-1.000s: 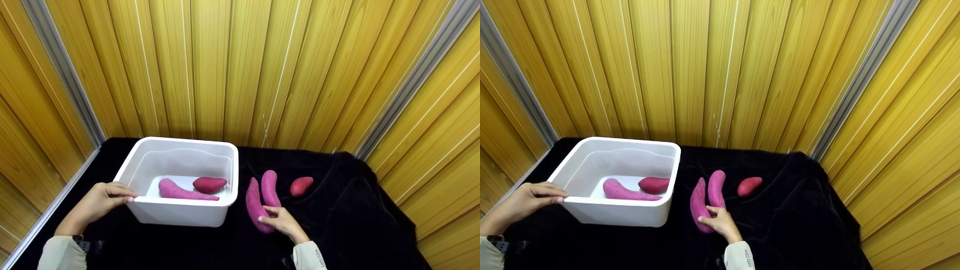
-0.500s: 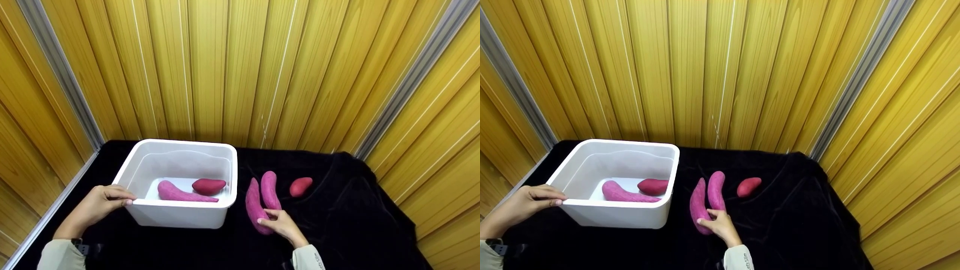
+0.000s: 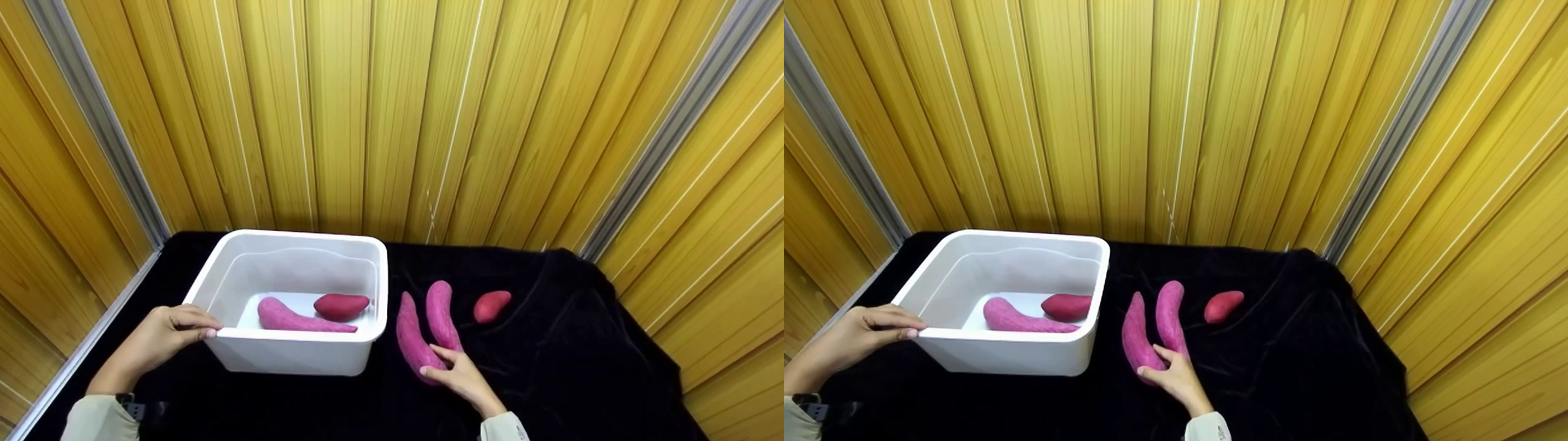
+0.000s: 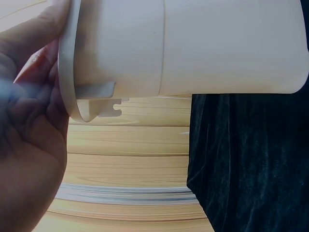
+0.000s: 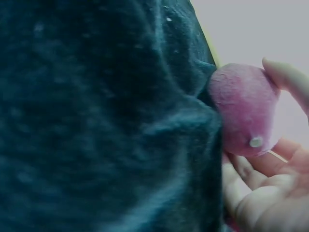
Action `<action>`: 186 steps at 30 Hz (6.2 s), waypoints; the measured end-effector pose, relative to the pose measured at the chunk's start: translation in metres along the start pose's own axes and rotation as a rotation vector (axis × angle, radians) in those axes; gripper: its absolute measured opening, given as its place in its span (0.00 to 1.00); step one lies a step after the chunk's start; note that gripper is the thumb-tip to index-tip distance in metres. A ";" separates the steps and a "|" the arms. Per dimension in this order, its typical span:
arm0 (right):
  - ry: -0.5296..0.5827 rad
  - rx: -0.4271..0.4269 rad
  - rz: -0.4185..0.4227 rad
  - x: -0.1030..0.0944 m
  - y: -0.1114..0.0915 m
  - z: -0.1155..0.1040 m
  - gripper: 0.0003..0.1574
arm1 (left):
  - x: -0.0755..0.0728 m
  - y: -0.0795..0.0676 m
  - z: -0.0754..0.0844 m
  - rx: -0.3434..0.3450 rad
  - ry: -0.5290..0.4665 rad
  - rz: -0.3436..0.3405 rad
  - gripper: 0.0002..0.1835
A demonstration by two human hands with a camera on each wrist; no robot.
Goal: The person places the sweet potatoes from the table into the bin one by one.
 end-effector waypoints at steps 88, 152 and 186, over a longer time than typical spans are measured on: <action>0.207 0.007 -0.022 -0.039 -0.004 -0.031 0.36 | 0.000 0.000 -0.001 -0.039 -0.015 -0.023 0.06; 0.212 -0.089 -0.135 -0.066 0.048 -0.131 0.37 | 0.000 0.000 0.001 -0.032 -0.005 0.005 0.08; 0.233 -0.138 -0.218 -0.040 0.086 -0.179 0.33 | -0.001 0.000 0.002 -0.025 -0.011 -0.007 0.07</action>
Point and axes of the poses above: each hand's wrist, its own y-axis towards the middle knuckle, its own x-axis out of the palm, z = x × y, the point moved 7 cm from there along y, towards the middle knuckle, and after that the axes turned 8 degrees about -x, right-handed, at the moved point
